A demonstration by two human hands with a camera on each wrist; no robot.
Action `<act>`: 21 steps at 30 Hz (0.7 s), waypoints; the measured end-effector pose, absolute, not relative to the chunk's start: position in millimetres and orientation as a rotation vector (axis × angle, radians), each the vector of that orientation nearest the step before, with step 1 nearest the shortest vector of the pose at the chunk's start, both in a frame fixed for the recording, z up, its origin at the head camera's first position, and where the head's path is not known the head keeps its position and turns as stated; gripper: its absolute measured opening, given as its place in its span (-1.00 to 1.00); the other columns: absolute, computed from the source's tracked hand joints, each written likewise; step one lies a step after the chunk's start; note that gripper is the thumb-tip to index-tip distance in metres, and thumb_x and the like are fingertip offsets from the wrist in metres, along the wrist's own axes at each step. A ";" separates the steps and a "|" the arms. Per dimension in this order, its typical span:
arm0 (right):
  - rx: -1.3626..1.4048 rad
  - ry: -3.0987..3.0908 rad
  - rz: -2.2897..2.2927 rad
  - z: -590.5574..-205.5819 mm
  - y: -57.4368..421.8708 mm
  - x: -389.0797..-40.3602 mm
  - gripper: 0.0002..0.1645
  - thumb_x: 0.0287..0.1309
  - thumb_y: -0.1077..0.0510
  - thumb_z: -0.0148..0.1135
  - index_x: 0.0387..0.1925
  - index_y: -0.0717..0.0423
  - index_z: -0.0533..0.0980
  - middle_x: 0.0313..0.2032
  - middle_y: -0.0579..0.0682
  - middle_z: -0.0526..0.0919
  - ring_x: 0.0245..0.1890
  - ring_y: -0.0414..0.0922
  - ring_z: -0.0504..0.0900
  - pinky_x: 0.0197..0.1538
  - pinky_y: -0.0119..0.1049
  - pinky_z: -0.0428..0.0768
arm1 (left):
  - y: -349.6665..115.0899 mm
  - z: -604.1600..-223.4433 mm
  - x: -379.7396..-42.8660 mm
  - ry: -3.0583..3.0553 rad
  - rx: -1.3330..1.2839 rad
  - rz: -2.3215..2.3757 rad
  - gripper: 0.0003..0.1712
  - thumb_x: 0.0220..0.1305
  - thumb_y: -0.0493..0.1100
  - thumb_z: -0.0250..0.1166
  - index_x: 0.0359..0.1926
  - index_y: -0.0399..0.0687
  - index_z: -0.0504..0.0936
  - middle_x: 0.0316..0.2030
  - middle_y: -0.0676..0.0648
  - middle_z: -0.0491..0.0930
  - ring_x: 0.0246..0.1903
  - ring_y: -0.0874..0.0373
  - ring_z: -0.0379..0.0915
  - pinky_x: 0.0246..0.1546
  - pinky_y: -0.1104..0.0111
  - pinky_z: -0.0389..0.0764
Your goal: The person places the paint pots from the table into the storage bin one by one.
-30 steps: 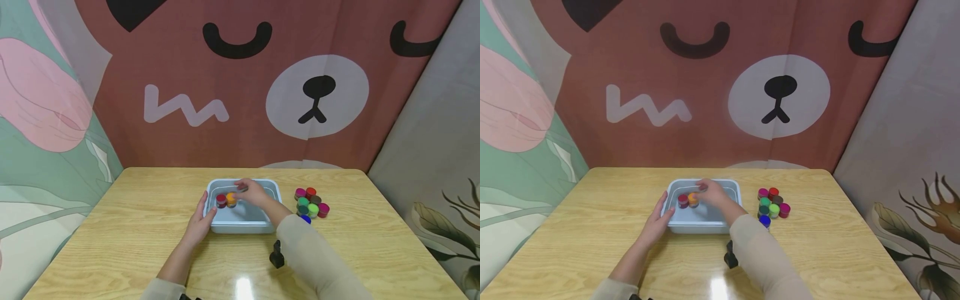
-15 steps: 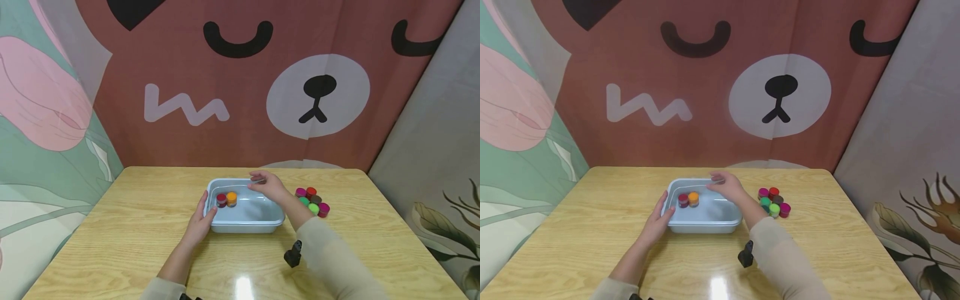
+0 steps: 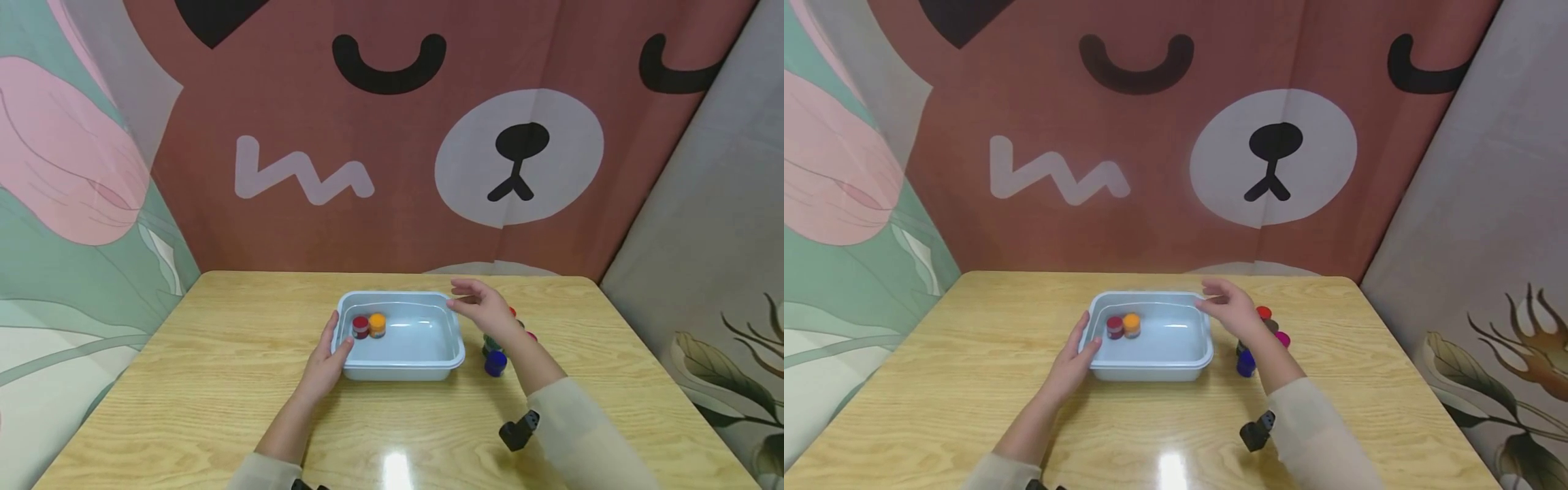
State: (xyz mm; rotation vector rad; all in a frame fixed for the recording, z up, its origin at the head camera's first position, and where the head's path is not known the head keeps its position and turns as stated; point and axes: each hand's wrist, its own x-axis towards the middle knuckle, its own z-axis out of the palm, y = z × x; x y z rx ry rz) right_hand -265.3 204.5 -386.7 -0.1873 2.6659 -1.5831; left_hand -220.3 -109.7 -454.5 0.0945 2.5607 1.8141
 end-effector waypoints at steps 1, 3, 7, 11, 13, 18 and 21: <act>-0.188 2.679 -1.585 -388.7 208.0 -263.0 -0.36 0.26 0.02 0.28 0.32 0.06 0.37 0.25 0.20 0.50 0.20 0.12 0.53 0.22 0.00 0.58 | -109.7 -454.2 -220.2 2.559 0.093 1.813 -0.25 0.48 -0.08 0.05 0.56 0.04 -0.05 0.53 -0.23 -0.02 0.49 -0.29 -0.11 0.44 -0.23 -0.01; -0.190 2.705 -1.585 -392.8 215.2 -257.8 -0.37 0.26 0.02 0.28 0.31 0.07 0.38 0.24 0.20 0.51 0.19 0.12 0.54 0.20 -0.01 0.59 | -109.8 -453.8 -220.0 2.556 0.095 1.811 -0.25 0.48 -0.09 0.05 0.56 0.04 -0.05 0.53 -0.23 -0.03 0.50 -0.29 -0.12 0.44 -0.23 -0.02; -0.181 2.742 -1.603 -399.5 228.7 -245.4 -0.36 0.25 -0.01 0.30 0.30 0.10 0.39 0.21 0.20 0.54 0.16 0.12 0.55 0.13 -0.17 0.63 | -109.8 -454.0 -220.2 2.553 0.098 1.814 -0.25 0.48 -0.08 0.04 0.56 0.04 -0.05 0.54 -0.22 -0.03 0.50 -0.28 -0.13 0.45 -0.23 -0.03; -0.145 2.757 -1.626 -405.0 240.6 -232.3 -0.33 0.24 -0.05 0.30 0.29 0.14 0.40 0.19 0.21 0.54 0.15 0.07 0.54 0.03 -0.49 0.59 | -109.7 -454.1 -220.4 2.555 0.101 1.823 -0.25 0.47 -0.08 0.05 0.56 0.02 -0.04 0.53 -0.22 -0.02 0.50 -0.28 -0.12 0.45 -0.22 -0.03; -0.134 2.754 -1.639 -407.9 245.1 -226.0 -0.35 0.24 -0.03 0.30 0.27 0.17 0.40 0.19 0.23 0.53 0.13 0.02 0.53 0.00 -0.57 0.55 | -109.4 -454.5 -220.4 2.556 0.105 1.826 -0.25 0.47 -0.08 0.06 0.55 0.01 -0.04 0.53 -0.22 -0.02 0.50 -0.28 -0.12 0.45 -0.21 -0.03; -0.096 2.768 -1.649 -416.3 252.3 -212.0 -0.40 0.25 0.03 0.30 0.24 0.22 0.43 0.19 0.26 0.53 0.09 -0.03 0.51 -0.03 -0.58 0.54 | -109.3 -455.9 -221.5 2.560 0.101 1.834 -0.23 0.46 -0.05 0.08 0.55 0.02 -0.03 0.53 -0.22 -0.01 0.50 -0.27 -0.10 0.46 -0.19 -0.02; -0.062 2.781 -1.624 -422.1 256.1 -205.7 -0.38 0.26 0.03 0.28 0.26 0.23 0.41 0.19 0.24 0.53 0.13 0.05 0.50 -0.03 -0.61 0.52 | -109.6 -456.3 -222.1 2.562 0.095 1.831 -0.23 0.46 -0.05 0.08 0.55 0.03 -0.03 0.53 -0.22 -0.01 0.50 -0.27 -0.09 0.47 -0.19 -0.02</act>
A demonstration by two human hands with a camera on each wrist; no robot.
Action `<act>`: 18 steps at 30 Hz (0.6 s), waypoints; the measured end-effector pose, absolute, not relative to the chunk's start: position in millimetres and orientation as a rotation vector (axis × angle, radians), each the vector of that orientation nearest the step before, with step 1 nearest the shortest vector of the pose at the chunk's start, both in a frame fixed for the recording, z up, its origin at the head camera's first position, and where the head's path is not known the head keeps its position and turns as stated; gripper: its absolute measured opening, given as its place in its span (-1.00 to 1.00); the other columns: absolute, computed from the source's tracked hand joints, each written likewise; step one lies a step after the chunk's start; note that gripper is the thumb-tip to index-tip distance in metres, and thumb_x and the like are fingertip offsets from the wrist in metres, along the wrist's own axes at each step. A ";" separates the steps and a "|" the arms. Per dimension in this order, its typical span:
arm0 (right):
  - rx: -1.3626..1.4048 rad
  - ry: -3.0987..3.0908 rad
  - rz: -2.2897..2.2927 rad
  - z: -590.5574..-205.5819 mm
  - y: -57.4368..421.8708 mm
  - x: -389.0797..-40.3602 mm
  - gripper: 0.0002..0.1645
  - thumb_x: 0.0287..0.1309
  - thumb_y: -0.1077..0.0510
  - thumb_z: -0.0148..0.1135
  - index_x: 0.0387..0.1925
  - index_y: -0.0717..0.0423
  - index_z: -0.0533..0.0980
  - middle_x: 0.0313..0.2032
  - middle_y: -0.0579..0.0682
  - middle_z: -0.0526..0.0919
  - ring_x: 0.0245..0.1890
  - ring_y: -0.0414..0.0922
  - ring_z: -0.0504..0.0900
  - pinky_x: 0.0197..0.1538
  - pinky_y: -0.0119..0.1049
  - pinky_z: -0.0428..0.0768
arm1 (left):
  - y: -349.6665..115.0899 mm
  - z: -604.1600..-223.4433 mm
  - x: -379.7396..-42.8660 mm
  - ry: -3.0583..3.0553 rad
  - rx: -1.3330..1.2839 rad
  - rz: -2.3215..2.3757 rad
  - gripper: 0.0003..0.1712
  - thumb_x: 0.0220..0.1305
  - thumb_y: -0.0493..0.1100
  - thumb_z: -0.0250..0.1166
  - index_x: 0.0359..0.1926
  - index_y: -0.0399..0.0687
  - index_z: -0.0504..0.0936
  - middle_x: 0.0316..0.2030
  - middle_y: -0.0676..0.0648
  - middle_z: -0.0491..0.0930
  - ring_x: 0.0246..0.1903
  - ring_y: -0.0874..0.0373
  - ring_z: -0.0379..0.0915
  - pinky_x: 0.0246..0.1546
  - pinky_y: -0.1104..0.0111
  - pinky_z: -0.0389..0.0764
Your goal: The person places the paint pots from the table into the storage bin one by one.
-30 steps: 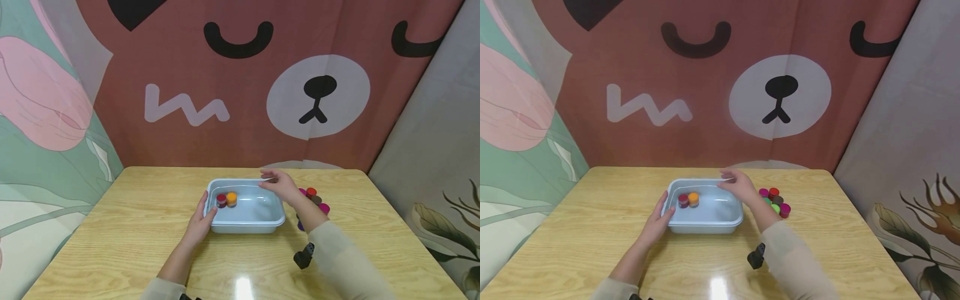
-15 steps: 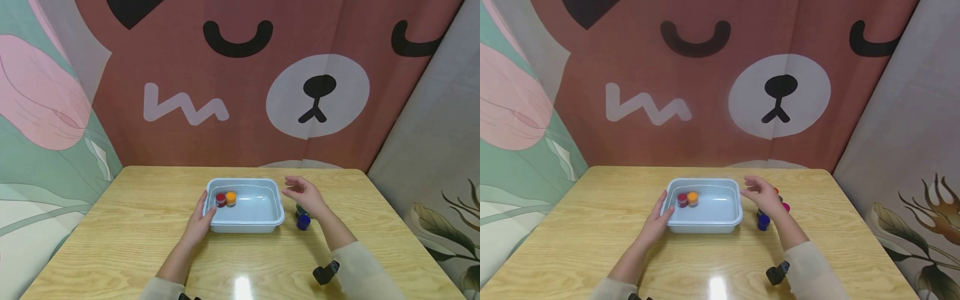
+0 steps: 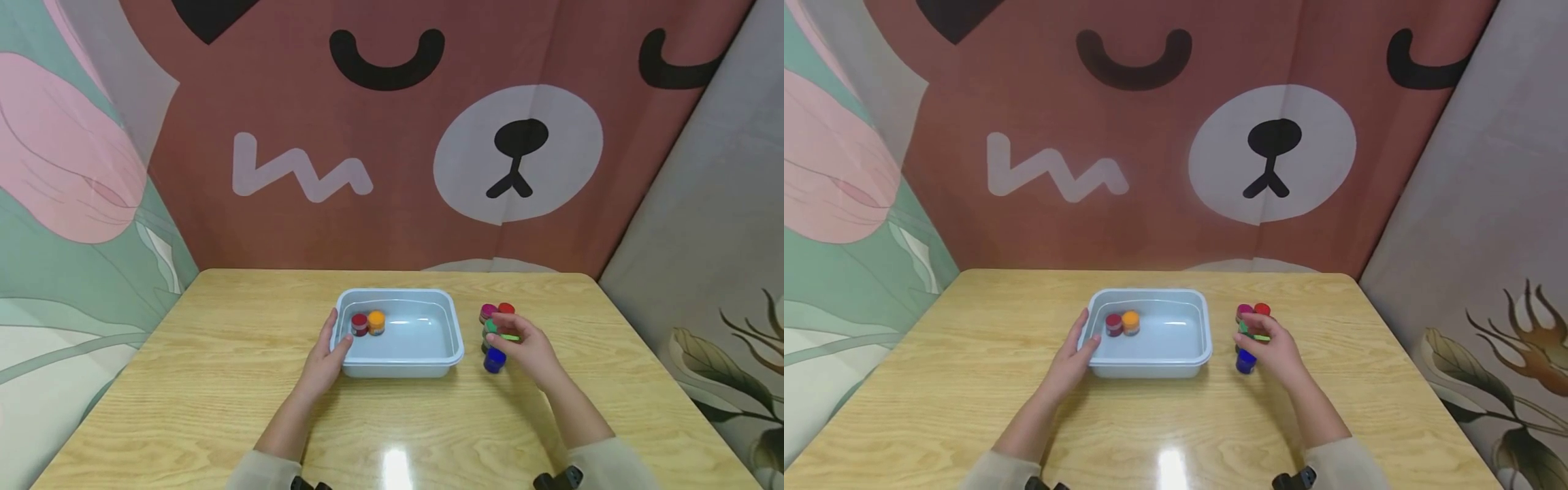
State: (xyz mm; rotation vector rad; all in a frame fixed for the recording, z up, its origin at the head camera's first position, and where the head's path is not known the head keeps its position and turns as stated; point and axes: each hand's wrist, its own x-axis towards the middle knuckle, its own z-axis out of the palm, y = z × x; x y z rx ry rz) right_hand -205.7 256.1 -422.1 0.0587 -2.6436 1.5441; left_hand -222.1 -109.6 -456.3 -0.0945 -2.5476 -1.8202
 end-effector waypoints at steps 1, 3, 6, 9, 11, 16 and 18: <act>0.047 -2.648 1.545 -424.1 257.4 -204.3 -0.38 0.27 0.03 0.28 0.26 0.23 0.40 0.19 0.24 0.53 0.15 0.08 0.49 -0.02 -0.62 0.50 | -109.6 -456.4 -222.2 -2.548 -0.097 -1.818 -0.23 0.46 -0.05 0.08 0.55 0.02 -0.03 0.53 -0.22 -0.01 0.49 -0.27 -0.09 0.46 -0.19 -0.02; 0.021 -2.660 1.544 -428.1 260.1 -201.6 -0.38 0.28 0.03 0.27 0.27 0.21 0.39 0.19 0.23 0.53 0.17 0.09 0.48 -0.02 -0.63 0.49 | -109.6 -456.3 -222.3 -2.551 -0.103 -1.814 -0.24 0.46 -0.06 0.07 0.55 0.01 -0.04 0.53 -0.23 -0.02 0.49 -0.28 -0.10 0.46 -0.19 -0.02; -0.001 -2.674 1.542 -433.4 263.4 -197.9 -0.37 0.27 0.02 0.27 0.28 0.20 0.38 0.19 0.20 0.53 0.18 0.06 0.46 0.02 -0.60 0.47 | -109.7 -456.1 -221.7 -2.548 -0.109 -1.827 -0.24 0.46 -0.07 0.07 0.55 0.01 -0.04 0.54 -0.21 -0.04 0.50 -0.26 -0.12 0.47 -0.18 -0.04; -0.017 -2.682 1.524 -437.7 265.7 -195.0 -0.35 0.25 0.00 0.30 0.27 0.21 0.39 0.21 0.19 0.52 0.20 0.06 0.47 0.06 -0.55 0.49 | -109.9 -455.2 -221.0 -2.544 -0.115 -1.827 -0.23 0.46 -0.06 0.08 0.55 0.01 -0.04 0.53 -0.22 -0.03 0.50 -0.27 -0.12 0.47 -0.19 -0.03; -0.024 -2.687 1.511 -439.7 266.6 -193.4 -0.34 0.23 -0.01 0.32 0.26 0.21 0.39 0.22 0.19 0.51 0.20 0.07 0.47 0.07 -0.52 0.49 | -110.0 -454.4 -220.5 -2.545 -0.117 -1.827 -0.22 0.46 -0.04 0.08 0.55 0.01 -0.04 0.53 -0.22 -0.03 0.50 -0.27 -0.12 0.47 -0.19 -0.03; -0.019 -2.676 1.525 -446.6 268.7 -192.0 -0.35 0.21 0.03 0.34 0.24 0.25 0.40 0.19 0.22 0.51 0.15 0.08 0.48 0.00 -0.58 0.50 | -110.6 -454.1 -221.2 -2.558 -0.122 -1.833 -0.23 0.47 -0.05 0.06 0.56 0.01 -0.06 0.54 -0.22 -0.06 0.51 -0.27 -0.15 0.47 -0.20 -0.04; -0.006 -2.673 1.530 -449.8 269.3 -191.7 -0.35 0.21 0.06 0.34 0.24 0.26 0.40 0.17 0.24 0.52 0.14 0.09 0.49 -0.03 -0.63 0.50 | -110.8 -454.2 -221.6 -2.564 -0.121 -1.834 -0.24 0.48 -0.06 0.05 0.56 0.01 -0.07 0.54 -0.22 -0.07 0.51 -0.27 -0.16 0.47 -0.20 -0.05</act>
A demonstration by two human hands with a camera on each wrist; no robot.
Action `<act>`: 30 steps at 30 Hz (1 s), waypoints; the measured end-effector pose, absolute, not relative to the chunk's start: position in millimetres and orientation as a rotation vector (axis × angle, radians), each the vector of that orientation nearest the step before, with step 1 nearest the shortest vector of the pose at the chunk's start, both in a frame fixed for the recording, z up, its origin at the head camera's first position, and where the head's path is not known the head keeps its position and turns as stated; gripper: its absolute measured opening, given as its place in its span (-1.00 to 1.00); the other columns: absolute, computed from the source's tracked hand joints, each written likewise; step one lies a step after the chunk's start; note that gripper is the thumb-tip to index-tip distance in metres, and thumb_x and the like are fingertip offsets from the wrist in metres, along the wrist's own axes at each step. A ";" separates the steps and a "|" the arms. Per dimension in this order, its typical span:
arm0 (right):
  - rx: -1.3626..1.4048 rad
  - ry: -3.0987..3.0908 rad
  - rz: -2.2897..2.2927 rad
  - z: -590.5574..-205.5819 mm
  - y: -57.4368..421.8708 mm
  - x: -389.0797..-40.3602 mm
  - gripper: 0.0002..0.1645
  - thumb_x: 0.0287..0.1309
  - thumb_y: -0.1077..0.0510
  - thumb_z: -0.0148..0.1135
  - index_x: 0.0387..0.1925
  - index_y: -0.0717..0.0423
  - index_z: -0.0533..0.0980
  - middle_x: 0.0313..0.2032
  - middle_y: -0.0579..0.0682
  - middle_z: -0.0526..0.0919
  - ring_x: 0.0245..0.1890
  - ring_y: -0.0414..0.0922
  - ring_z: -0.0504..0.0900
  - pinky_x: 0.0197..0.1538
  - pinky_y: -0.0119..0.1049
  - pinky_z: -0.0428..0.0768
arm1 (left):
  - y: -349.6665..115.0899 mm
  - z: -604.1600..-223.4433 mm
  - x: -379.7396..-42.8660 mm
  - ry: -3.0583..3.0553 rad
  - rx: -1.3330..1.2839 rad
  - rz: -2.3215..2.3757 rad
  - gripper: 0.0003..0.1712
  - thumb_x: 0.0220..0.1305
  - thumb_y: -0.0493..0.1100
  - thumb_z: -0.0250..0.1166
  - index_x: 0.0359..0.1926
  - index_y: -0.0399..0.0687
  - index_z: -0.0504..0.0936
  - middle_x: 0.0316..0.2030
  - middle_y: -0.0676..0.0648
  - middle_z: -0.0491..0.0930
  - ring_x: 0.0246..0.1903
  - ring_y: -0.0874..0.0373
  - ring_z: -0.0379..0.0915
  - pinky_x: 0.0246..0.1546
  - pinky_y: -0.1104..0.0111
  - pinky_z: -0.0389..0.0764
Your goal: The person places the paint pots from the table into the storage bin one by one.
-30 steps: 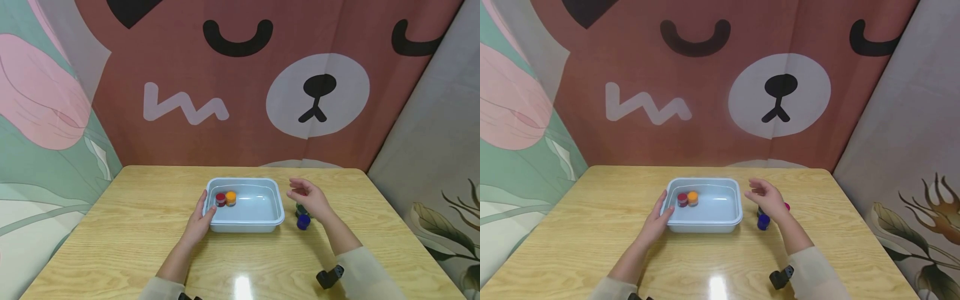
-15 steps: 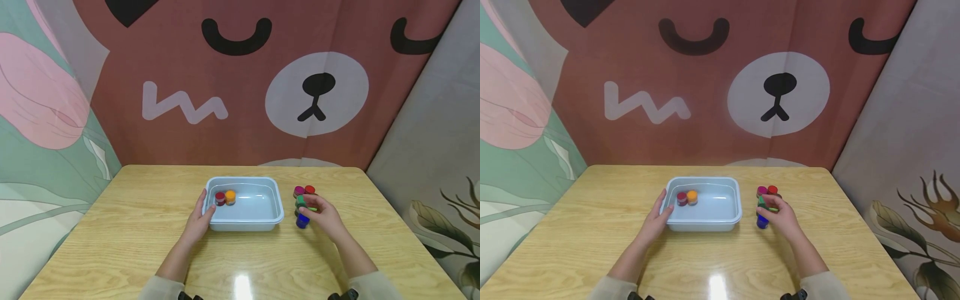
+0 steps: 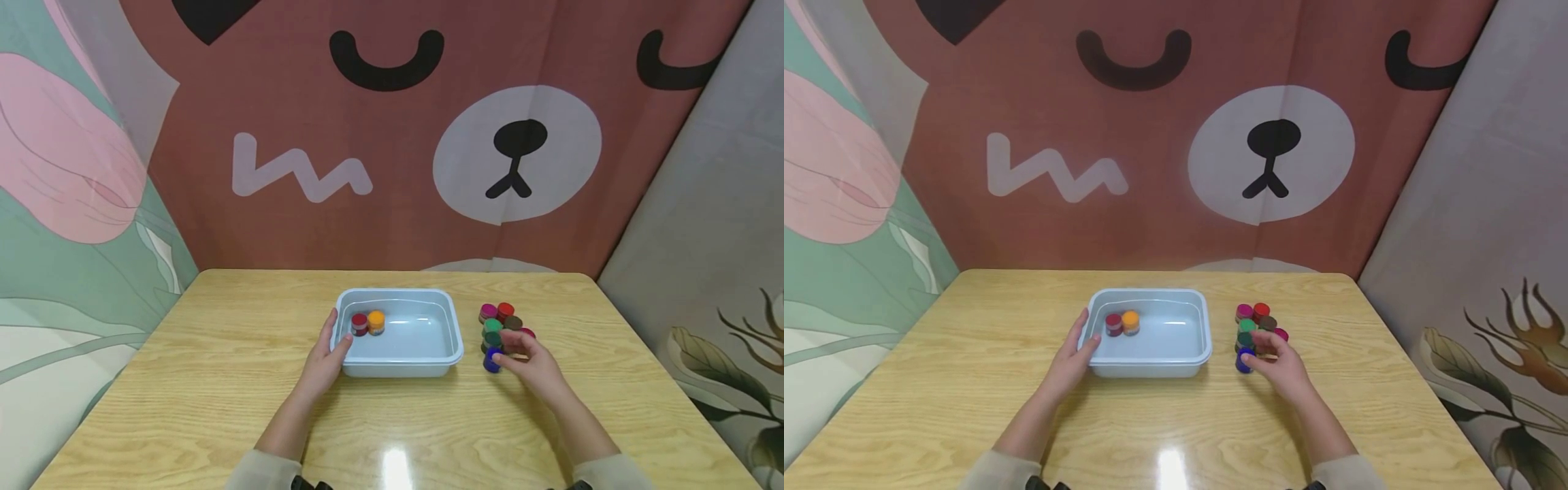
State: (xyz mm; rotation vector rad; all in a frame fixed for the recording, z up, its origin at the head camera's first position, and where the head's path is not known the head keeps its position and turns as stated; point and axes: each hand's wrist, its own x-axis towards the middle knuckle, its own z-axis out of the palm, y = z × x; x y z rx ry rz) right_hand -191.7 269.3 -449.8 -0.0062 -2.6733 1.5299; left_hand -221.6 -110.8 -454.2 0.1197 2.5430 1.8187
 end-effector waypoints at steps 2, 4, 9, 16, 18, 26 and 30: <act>0.003 -2.678 1.523 -452.5 269.4 -191.1 -0.36 0.20 0.07 0.35 0.24 0.27 0.40 0.15 0.25 0.52 0.13 0.11 0.51 -0.03 -0.61 0.50 | -110.6 -454.1 -221.7 2.540 0.116 1.817 -0.24 0.48 -0.06 0.05 0.56 0.01 -0.07 0.55 -0.21 -0.07 0.51 -0.27 -0.17 0.47 -0.20 -0.05; -0.009 -2.694 1.507 -454.9 269.6 -190.8 -0.36 0.20 0.05 0.35 0.24 0.24 0.40 0.14 0.24 0.53 0.12 0.11 0.52 -0.03 -0.58 0.51 | -110.4 -454.1 -221.8 2.541 0.109 1.816 -0.24 0.48 -0.07 0.05 0.56 0.01 -0.07 0.54 -0.22 -0.07 0.51 -0.28 -0.16 0.46 -0.20 -0.05; -0.043 -2.711 1.483 -461.7 269.9 -192.3 -0.40 0.18 0.04 0.36 0.19 0.21 0.43 0.10 0.20 0.56 0.05 0.00 0.53 -0.01 -0.50 0.52 | -109.8 -454.3 -221.8 2.545 0.095 1.822 -0.24 0.47 -0.08 0.06 0.56 0.01 -0.05 0.54 -0.24 -0.05 0.50 -0.29 -0.14 0.46 -0.20 -0.04; -0.089 -2.706 1.513 -468.4 269.1 -194.3 -0.43 0.16 0.08 0.38 0.13 0.24 0.44 0.05 0.17 0.55 -0.06 -0.17 0.51 -0.05 -0.53 0.52 | -109.4 -454.4 -222.1 2.545 0.093 1.824 -0.24 0.47 -0.09 0.06 0.56 0.01 -0.06 0.54 -0.24 -0.05 0.50 -0.28 -0.14 0.47 -0.19 -0.05; -0.104 -2.711 1.514 -469.3 268.4 -194.1 -0.43 0.16 0.08 0.38 0.13 0.25 0.44 0.04 0.18 0.55 -0.07 -0.17 0.52 -0.07 -0.54 0.53 | -109.4 -454.5 -222.1 2.541 0.091 1.823 -0.24 0.48 -0.09 0.06 0.56 0.02 -0.06 0.54 -0.23 -0.05 0.51 -0.28 -0.15 0.47 -0.19 -0.05; -0.126 -2.732 1.469 -473.6 266.8 -195.0 -0.43 0.15 0.07 0.40 0.11 0.24 0.44 -0.02 0.18 0.58 -0.08 -0.11 0.54 -0.11 -0.53 0.54 | -109.4 -454.1 -221.5 2.545 0.103 1.820 -0.23 0.47 -0.07 0.06 0.56 0.02 -0.07 0.54 -0.22 -0.06 0.51 -0.27 -0.15 0.47 -0.19 -0.05; -0.138 -2.727 1.472 -475.8 267.0 -196.1 -0.44 0.14 0.06 0.41 0.11 0.22 0.45 -0.02 0.15 0.58 -0.08 -0.14 0.52 -0.11 -0.54 0.54 | -109.4 -454.1 -221.4 2.539 0.093 1.808 -0.23 0.48 -0.05 0.05 0.56 0.06 -0.08 0.55 -0.20 -0.07 0.51 -0.26 -0.17 0.46 -0.20 -0.05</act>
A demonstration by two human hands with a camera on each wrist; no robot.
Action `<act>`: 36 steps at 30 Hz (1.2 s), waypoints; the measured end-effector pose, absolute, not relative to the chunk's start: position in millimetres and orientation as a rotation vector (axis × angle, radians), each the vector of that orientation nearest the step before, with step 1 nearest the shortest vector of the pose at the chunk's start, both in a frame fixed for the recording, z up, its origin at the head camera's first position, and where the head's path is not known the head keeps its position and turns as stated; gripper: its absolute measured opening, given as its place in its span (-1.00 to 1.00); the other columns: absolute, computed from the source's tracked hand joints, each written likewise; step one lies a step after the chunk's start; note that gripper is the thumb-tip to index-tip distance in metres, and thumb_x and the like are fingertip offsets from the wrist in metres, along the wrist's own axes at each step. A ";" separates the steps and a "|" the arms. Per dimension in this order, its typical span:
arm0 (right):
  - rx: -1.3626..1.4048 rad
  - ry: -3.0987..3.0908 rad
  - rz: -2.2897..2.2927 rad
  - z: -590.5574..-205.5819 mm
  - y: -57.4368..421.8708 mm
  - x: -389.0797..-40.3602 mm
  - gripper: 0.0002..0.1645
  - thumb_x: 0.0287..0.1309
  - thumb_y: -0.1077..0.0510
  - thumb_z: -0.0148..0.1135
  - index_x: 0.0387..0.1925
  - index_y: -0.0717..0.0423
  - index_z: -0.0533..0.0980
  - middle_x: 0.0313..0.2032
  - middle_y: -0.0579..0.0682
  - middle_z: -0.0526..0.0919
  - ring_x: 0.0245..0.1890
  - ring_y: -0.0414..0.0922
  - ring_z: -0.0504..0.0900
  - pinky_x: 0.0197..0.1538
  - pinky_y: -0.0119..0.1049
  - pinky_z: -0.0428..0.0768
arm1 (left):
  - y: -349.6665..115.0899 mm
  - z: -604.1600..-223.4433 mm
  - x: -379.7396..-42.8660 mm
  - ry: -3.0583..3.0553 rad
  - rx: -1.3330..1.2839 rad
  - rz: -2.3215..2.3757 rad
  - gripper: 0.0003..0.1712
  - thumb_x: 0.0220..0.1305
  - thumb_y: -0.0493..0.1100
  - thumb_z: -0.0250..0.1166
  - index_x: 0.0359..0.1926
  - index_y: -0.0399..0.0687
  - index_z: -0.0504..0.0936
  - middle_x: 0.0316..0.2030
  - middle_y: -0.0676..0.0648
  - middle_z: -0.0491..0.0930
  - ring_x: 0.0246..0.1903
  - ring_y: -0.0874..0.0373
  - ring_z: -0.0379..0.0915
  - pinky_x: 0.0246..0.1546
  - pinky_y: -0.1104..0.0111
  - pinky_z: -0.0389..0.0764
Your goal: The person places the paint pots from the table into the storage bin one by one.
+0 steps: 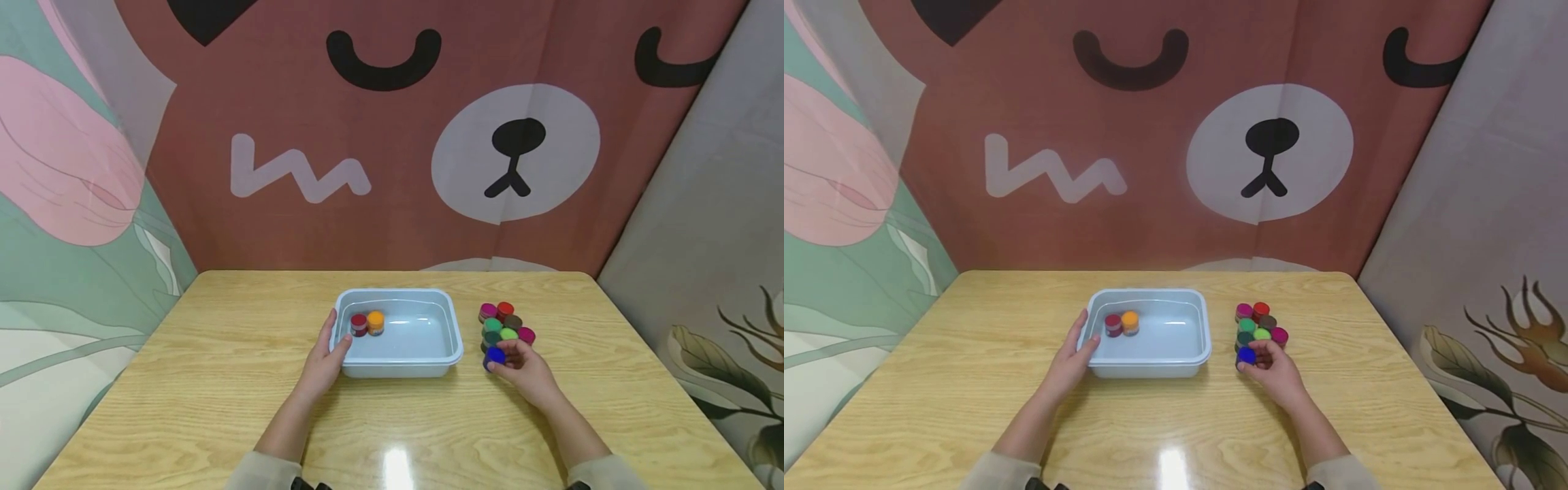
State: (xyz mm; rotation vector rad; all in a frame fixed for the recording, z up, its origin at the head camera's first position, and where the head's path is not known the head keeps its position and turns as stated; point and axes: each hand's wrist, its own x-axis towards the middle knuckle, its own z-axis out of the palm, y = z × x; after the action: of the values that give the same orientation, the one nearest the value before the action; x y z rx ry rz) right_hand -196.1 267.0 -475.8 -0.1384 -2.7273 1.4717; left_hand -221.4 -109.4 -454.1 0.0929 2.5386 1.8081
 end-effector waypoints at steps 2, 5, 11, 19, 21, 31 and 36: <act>-0.146 -2.724 1.478 -476.1 267.1 -196.1 -0.43 0.15 0.06 0.40 0.12 0.21 0.45 -0.02 0.15 0.58 -0.08 -0.14 0.52 -0.11 -0.54 0.53 | -109.7 -454.3 -221.7 2.538 0.091 1.800 -0.23 0.48 -0.05 0.04 0.56 0.07 -0.09 0.55 -0.20 -0.07 0.52 -0.26 -0.17 0.46 -0.21 -0.05; -0.152 -2.719 1.486 -475.0 266.9 -194.9 -0.41 0.16 0.05 0.39 0.16 0.20 0.45 0.01 0.16 0.58 -0.03 -0.10 0.53 -0.06 -0.51 0.54 | -109.8 -454.9 -222.4 2.543 0.091 1.796 -0.23 0.48 -0.05 0.04 0.56 0.07 -0.09 0.55 -0.21 -0.07 0.51 -0.27 -0.16 0.45 -0.22 -0.04; -0.172 -2.737 1.514 -467.6 265.1 -190.5 -0.32 0.19 -0.03 0.35 0.28 0.12 0.43 0.16 0.22 0.54 0.12 0.09 0.55 0.16 -0.14 0.60 | -108.9 -454.9 -222.3 2.524 0.068 1.808 -0.23 0.48 -0.03 0.05 0.56 0.10 -0.08 0.55 -0.18 -0.06 0.52 -0.25 -0.16 0.46 -0.22 -0.05; -0.146 -2.711 1.589 -456.3 261.1 -189.8 -0.29 0.21 -0.06 0.33 0.32 0.12 0.40 0.28 0.28 0.44 0.19 0.20 0.53 0.18 -0.11 0.62 | -109.4 -454.7 -221.3 2.525 0.079 1.813 -0.23 0.48 -0.05 0.05 0.56 0.07 -0.08 0.55 -0.20 -0.06 0.51 -0.26 -0.17 0.46 -0.21 -0.06; -0.133 -2.704 1.584 -454.0 259.9 -189.7 -0.30 0.21 -0.05 0.33 0.32 0.12 0.41 0.28 0.28 0.45 0.19 0.19 0.54 0.15 -0.16 0.65 | -109.3 -454.7 -221.2 2.527 0.081 1.812 -0.23 0.48 -0.05 0.05 0.56 0.06 -0.08 0.55 -0.20 -0.06 0.51 -0.26 -0.17 0.46 -0.21 -0.06; -0.073 -2.640 1.535 -438.6 251.0 -189.9 -0.34 0.19 -0.02 0.35 0.26 0.17 0.45 0.17 0.25 0.52 0.10 0.14 0.59 0.07 -0.27 0.68 | -109.7 -455.3 -221.9 2.545 0.086 1.815 -0.24 0.47 -0.07 0.05 0.56 0.05 -0.06 0.54 -0.22 -0.03 0.50 -0.28 -0.13 0.46 -0.21 -0.04; -0.028 -2.625 1.556 -425.6 245.1 -192.1 -0.33 0.20 0.01 0.35 0.28 0.19 0.42 0.22 0.27 0.49 0.14 0.20 0.58 0.10 -0.18 0.67 | -109.7 -454.4 -221.2 2.529 0.084 1.828 -0.24 0.47 -0.06 0.06 0.56 0.06 -0.06 0.54 -0.20 -0.05 0.51 -0.26 -0.15 0.47 -0.20 -0.05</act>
State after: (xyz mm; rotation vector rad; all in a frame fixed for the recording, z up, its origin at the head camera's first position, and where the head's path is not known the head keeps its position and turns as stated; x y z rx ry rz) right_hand -192.1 245.1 -425.6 -0.0277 -2.6251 1.5556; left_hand -221.2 -109.7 -454.4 0.0841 2.5292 1.8276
